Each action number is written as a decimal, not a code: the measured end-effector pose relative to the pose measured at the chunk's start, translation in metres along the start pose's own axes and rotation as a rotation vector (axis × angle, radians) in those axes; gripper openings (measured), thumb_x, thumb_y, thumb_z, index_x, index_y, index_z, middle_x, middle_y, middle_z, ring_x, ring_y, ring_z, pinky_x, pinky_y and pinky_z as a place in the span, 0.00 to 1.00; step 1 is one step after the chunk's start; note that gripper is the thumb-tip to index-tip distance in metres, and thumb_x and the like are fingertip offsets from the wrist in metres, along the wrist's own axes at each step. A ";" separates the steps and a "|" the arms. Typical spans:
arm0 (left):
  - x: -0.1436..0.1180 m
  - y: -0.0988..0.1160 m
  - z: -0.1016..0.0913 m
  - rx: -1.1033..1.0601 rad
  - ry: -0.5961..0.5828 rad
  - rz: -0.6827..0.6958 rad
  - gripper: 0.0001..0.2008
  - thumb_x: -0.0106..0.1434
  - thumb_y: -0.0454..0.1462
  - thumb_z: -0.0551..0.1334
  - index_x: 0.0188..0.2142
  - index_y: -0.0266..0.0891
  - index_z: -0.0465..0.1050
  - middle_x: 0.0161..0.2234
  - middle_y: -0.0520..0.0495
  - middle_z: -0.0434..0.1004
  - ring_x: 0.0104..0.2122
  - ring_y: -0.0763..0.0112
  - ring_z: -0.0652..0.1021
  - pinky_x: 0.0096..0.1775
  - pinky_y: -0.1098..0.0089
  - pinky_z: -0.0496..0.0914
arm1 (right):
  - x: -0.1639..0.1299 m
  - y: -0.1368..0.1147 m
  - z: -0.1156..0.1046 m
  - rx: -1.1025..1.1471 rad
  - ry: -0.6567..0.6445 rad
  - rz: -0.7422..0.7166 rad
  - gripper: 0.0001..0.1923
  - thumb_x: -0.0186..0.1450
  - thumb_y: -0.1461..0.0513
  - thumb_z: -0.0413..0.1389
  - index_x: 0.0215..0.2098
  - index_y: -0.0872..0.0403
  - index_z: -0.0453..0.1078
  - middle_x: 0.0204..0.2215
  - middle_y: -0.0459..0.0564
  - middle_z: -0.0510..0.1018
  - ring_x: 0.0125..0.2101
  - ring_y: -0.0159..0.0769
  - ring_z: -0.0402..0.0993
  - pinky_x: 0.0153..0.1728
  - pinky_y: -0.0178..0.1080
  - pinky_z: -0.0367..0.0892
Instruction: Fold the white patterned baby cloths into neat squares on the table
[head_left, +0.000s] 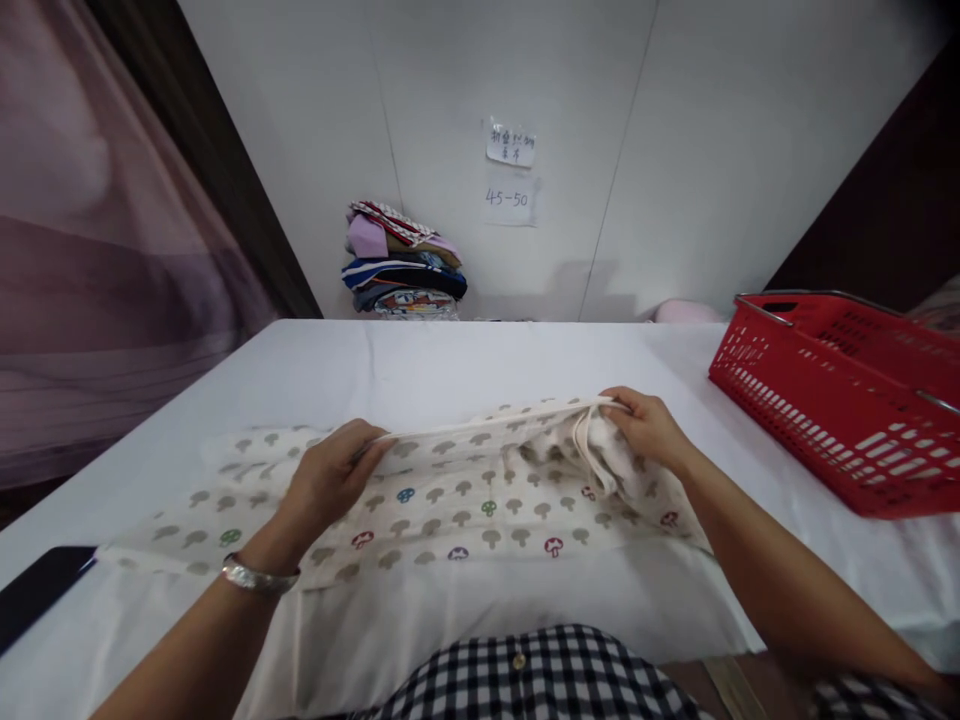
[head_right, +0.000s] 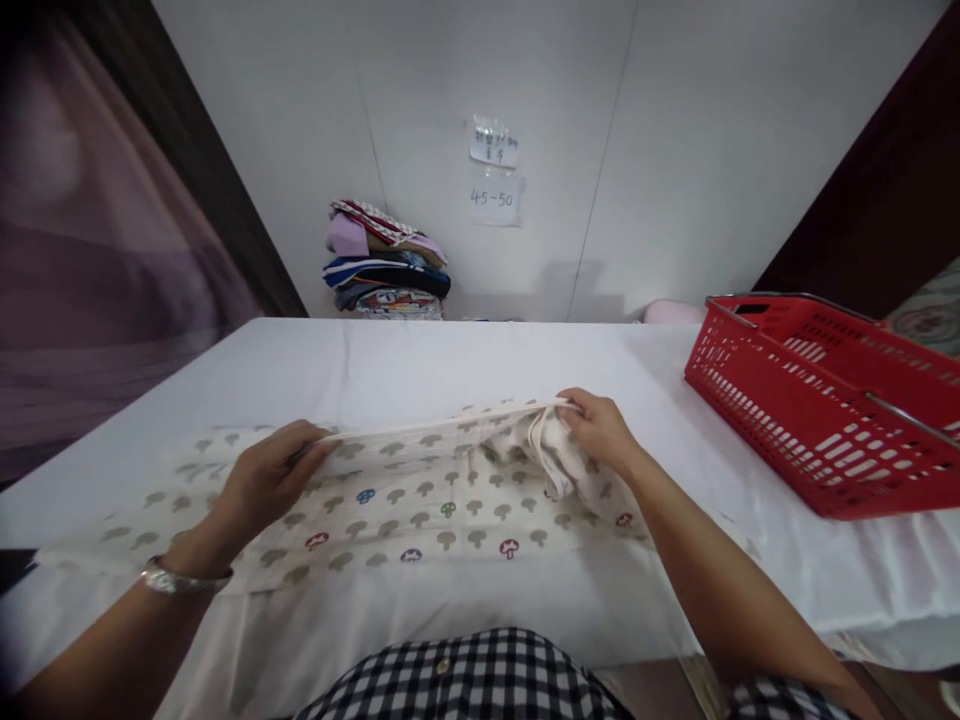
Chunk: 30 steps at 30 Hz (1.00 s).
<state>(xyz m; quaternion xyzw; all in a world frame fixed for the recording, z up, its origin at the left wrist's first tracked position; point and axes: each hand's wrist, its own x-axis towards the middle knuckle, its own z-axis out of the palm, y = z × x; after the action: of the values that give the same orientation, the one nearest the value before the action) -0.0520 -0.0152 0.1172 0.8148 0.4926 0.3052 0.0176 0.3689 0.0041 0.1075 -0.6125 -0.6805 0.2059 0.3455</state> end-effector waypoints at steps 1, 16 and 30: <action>0.003 0.004 0.002 -0.002 -0.002 0.012 0.10 0.65 0.44 0.52 0.33 0.42 0.68 0.29 0.51 0.72 0.30 0.71 0.73 0.32 0.71 0.66 | 0.008 0.003 -0.003 -0.014 0.057 -0.004 0.15 0.60 0.56 0.51 0.41 0.54 0.71 0.24 0.44 0.73 0.23 0.31 0.65 0.25 0.32 0.58; 0.029 0.086 0.088 -0.036 -0.188 0.228 0.12 0.68 0.41 0.49 0.34 0.40 0.69 0.30 0.49 0.71 0.30 0.70 0.73 0.29 0.70 0.65 | -0.033 -0.044 0.095 0.345 -0.473 -0.055 0.35 0.60 0.63 0.54 0.64 0.48 0.50 0.27 0.42 0.73 0.25 0.30 0.64 0.29 0.34 0.62; -0.024 0.051 0.089 0.054 -0.084 0.067 0.14 0.62 0.32 0.52 0.46 0.42 0.69 0.38 0.47 0.76 0.38 0.66 0.76 0.38 0.66 0.69 | -0.032 -0.026 0.111 0.373 -0.281 -0.010 0.11 0.59 0.62 0.50 0.37 0.53 0.72 0.25 0.43 0.72 0.24 0.30 0.63 0.27 0.32 0.59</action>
<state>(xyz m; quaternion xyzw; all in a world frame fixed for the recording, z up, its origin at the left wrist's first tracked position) 0.0261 -0.0364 0.0504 0.8433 0.4718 0.2575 0.0059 0.2710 -0.0160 0.0437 -0.5001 -0.6750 0.4096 0.3558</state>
